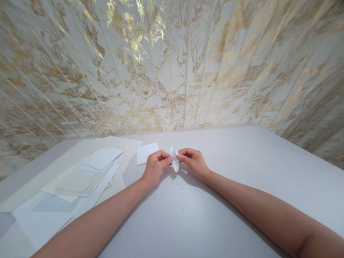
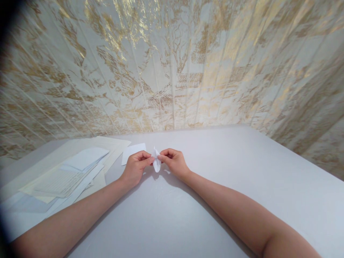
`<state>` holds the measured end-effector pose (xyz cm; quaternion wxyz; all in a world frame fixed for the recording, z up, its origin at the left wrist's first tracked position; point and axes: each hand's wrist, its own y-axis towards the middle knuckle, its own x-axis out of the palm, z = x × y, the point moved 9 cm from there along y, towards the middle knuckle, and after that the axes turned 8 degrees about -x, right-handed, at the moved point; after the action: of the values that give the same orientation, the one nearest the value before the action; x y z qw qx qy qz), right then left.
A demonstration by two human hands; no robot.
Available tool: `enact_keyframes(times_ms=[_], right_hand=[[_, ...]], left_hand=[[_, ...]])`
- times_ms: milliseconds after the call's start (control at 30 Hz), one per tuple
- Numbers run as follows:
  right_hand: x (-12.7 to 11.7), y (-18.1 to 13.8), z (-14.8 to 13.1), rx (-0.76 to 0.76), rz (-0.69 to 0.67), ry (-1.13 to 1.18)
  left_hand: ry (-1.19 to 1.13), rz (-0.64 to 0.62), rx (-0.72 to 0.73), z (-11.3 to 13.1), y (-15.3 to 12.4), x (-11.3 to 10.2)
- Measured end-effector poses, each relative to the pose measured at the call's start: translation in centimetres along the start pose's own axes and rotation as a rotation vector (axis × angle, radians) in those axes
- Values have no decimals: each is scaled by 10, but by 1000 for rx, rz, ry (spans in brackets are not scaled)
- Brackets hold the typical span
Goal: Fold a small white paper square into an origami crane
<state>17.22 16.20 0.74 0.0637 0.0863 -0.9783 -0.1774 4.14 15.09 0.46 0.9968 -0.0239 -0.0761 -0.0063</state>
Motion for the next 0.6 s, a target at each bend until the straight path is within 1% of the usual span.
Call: enact_keyframes(times_ms=[167, 367, 600], right_hand=[[4, -3, 2, 53, 32, 73], [2, -3, 0, 32, 93, 96], [4, -3, 3, 17, 112, 118]], left_hand=[[39, 37, 46, 5, -2, -2], [88, 70, 91, 8, -2, -3], [89, 101, 128, 9, -1, -4]])
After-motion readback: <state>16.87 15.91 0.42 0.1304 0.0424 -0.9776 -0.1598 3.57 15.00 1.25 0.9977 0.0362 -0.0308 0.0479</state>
